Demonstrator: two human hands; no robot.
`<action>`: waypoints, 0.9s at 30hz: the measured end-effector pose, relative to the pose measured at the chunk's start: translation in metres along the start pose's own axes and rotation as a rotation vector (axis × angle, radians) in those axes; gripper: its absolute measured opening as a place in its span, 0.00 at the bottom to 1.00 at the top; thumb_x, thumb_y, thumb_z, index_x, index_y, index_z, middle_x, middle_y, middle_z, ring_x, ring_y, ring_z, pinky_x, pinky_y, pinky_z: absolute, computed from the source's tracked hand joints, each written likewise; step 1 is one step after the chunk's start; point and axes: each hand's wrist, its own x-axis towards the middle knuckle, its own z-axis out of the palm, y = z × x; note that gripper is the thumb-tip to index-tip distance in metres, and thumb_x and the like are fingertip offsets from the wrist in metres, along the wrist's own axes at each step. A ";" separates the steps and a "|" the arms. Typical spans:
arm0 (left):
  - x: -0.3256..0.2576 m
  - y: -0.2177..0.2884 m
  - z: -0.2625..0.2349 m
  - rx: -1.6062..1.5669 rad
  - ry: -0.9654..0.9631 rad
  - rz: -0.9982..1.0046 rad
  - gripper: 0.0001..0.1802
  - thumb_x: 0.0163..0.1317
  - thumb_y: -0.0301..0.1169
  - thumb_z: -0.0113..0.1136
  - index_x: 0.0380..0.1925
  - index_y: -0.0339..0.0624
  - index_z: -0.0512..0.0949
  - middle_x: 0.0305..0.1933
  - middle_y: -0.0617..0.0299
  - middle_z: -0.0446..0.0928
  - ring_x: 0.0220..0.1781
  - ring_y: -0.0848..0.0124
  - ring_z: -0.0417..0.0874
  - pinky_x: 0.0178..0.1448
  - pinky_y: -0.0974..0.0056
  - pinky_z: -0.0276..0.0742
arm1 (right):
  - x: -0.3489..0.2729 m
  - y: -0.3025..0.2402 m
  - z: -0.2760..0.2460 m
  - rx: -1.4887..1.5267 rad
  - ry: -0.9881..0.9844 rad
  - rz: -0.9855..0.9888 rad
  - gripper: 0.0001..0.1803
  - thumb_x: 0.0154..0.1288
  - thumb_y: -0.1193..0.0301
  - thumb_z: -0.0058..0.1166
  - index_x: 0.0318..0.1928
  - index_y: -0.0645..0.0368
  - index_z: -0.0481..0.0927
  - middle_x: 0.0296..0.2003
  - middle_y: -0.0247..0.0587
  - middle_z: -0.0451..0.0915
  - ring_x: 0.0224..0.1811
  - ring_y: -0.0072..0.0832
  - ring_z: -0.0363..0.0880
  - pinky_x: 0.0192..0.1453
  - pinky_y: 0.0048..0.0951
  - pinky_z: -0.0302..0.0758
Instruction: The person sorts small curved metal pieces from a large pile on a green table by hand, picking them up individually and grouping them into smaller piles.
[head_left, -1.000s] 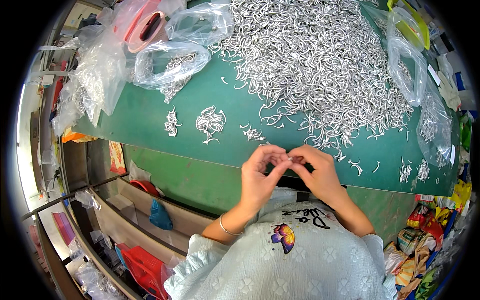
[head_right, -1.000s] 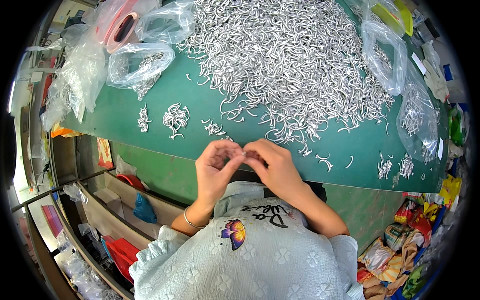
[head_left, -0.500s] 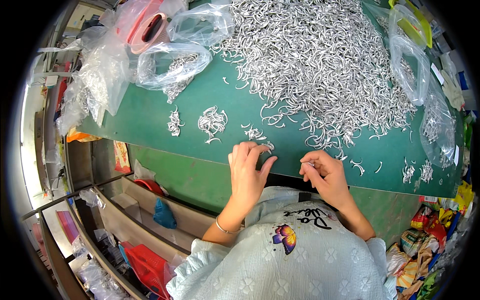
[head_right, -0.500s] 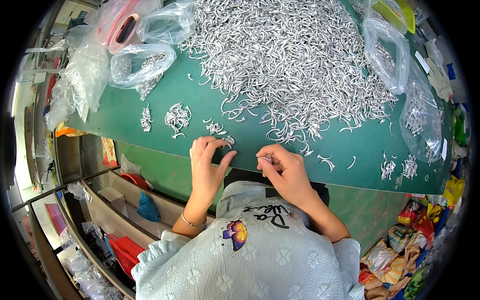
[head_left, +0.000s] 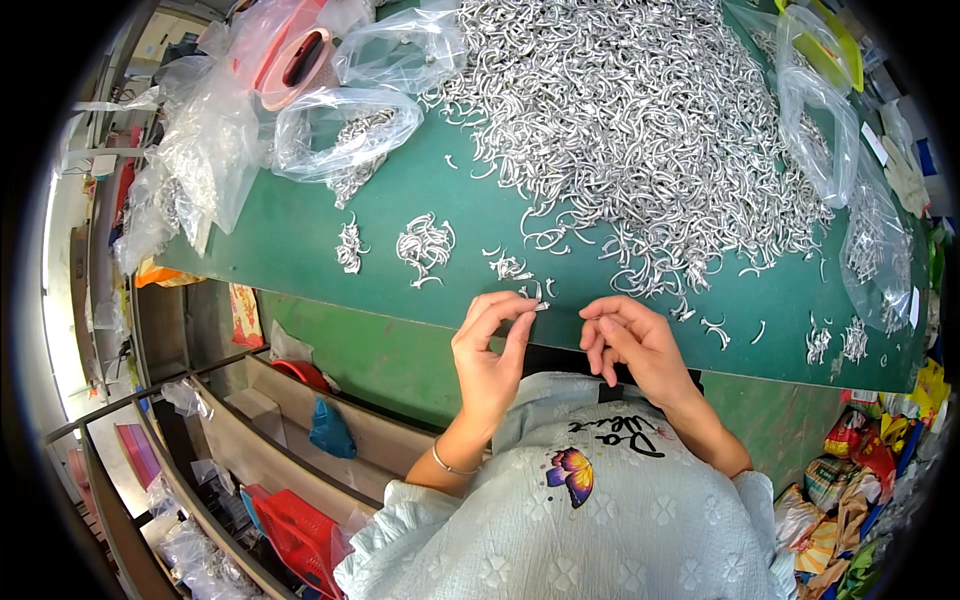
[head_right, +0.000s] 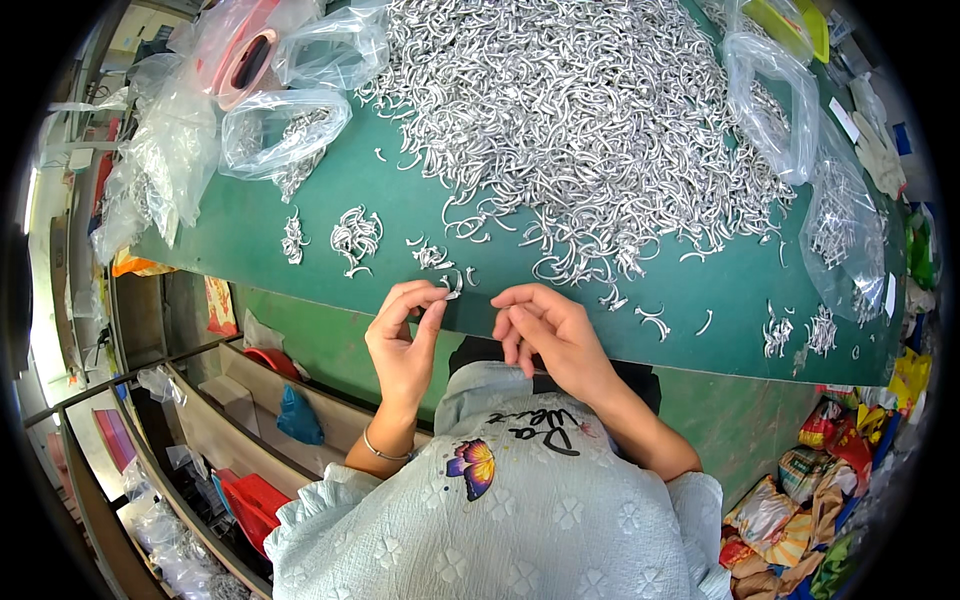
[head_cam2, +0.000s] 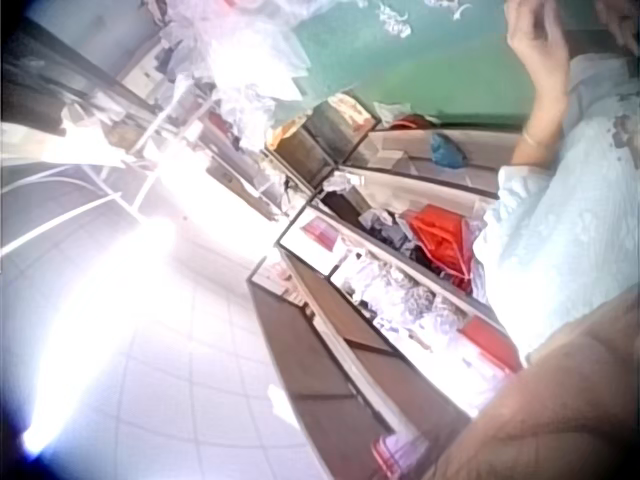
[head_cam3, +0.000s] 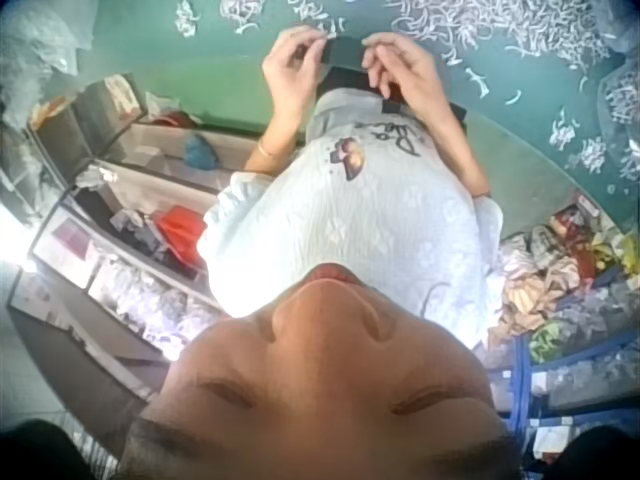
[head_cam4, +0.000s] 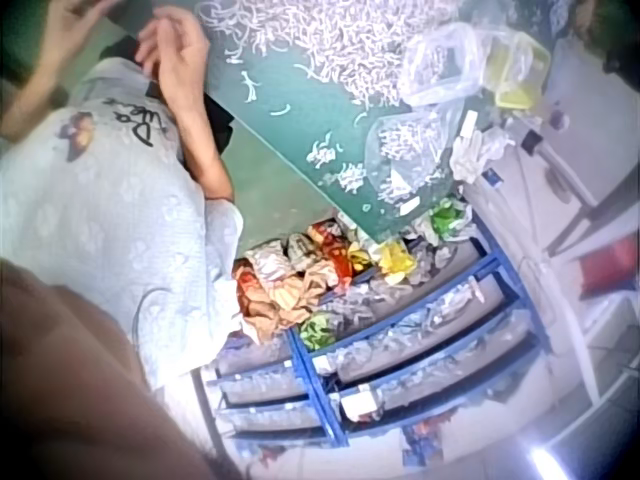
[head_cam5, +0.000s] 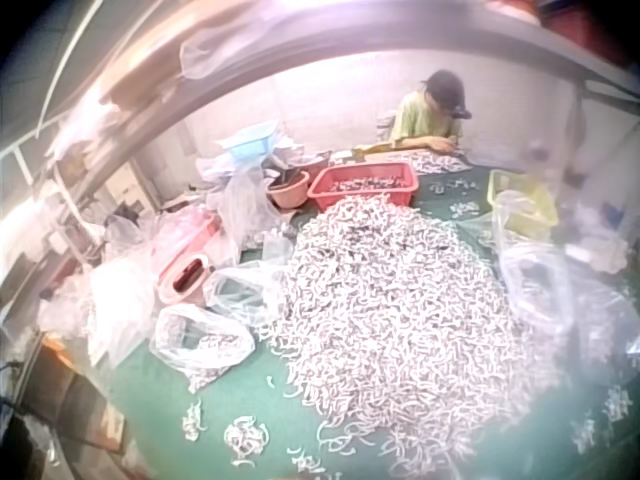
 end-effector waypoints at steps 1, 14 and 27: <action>0.000 -0.002 0.001 0.023 0.018 0.032 0.09 0.53 0.14 0.65 0.34 0.36 0.82 0.37 0.57 0.80 0.37 0.63 0.78 0.46 0.64 0.74 | 0.001 0.001 0.002 0.017 -0.013 0.005 0.11 0.77 0.73 0.41 0.52 0.67 0.73 0.34 0.41 0.77 0.28 0.22 0.78 0.22 0.18 0.72; 0.007 -0.014 0.016 0.559 -0.053 0.300 0.17 0.50 0.21 0.69 0.43 0.46 0.83 0.62 0.56 0.72 0.67 0.53 0.68 0.71 0.41 0.53 | -0.011 -0.009 -0.012 -0.035 0.046 -0.011 0.12 0.75 0.74 0.45 0.52 0.67 0.76 0.35 0.43 0.82 0.24 0.21 0.80 0.22 0.18 0.74; 0.026 -0.036 0.017 0.563 -0.057 0.339 0.17 0.49 0.22 0.72 0.41 0.42 0.83 0.62 0.53 0.75 0.64 0.52 0.73 0.72 0.42 0.55 | -0.116 -0.043 -0.108 -0.690 1.077 -0.416 0.04 0.71 0.78 0.52 0.42 0.66 0.77 0.28 0.36 0.82 0.28 0.16 0.76 0.33 0.18 0.73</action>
